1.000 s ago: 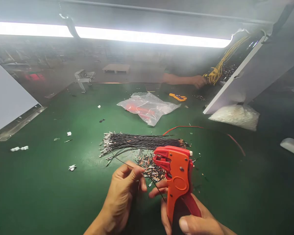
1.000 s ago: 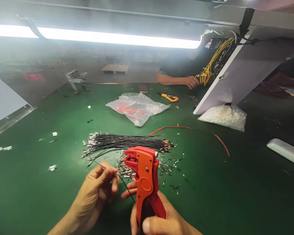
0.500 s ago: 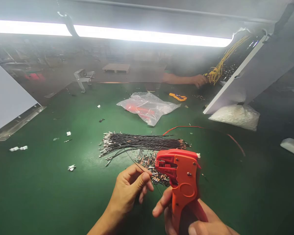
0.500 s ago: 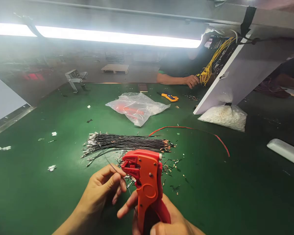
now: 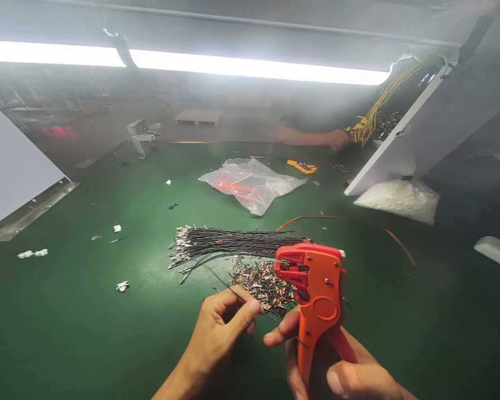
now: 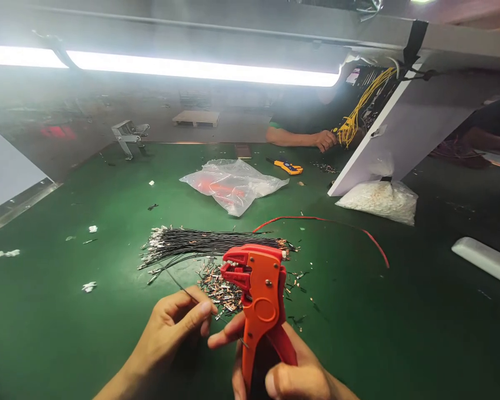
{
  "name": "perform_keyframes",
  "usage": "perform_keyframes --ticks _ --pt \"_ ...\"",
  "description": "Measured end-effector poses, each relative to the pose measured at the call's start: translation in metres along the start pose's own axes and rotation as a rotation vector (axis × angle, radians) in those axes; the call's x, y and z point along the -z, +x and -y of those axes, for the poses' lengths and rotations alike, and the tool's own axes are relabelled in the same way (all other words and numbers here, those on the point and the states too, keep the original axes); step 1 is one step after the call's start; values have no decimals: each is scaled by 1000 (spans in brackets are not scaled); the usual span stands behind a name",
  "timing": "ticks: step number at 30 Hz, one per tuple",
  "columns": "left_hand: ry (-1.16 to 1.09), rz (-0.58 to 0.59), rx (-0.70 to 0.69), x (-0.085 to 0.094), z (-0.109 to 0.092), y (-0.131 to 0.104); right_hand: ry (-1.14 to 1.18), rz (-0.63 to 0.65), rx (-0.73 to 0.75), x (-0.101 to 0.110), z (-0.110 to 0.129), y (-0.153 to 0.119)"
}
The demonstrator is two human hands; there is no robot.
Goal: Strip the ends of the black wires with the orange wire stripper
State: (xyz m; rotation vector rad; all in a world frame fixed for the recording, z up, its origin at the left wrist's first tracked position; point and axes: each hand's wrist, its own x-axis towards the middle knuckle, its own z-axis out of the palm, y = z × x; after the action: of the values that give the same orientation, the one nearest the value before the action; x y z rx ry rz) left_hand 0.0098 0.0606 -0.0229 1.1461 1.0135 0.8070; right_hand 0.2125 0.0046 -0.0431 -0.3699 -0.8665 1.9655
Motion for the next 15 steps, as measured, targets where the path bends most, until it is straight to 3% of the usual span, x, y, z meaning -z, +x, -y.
perform_keyframes --ticks 5,15 --pt "100 107 -52 -6 0 -5 -10 -2 -50 -3 5 0" --pt "243 -118 -320 -7 5 -13 -37 -154 -4 0 4 -1"
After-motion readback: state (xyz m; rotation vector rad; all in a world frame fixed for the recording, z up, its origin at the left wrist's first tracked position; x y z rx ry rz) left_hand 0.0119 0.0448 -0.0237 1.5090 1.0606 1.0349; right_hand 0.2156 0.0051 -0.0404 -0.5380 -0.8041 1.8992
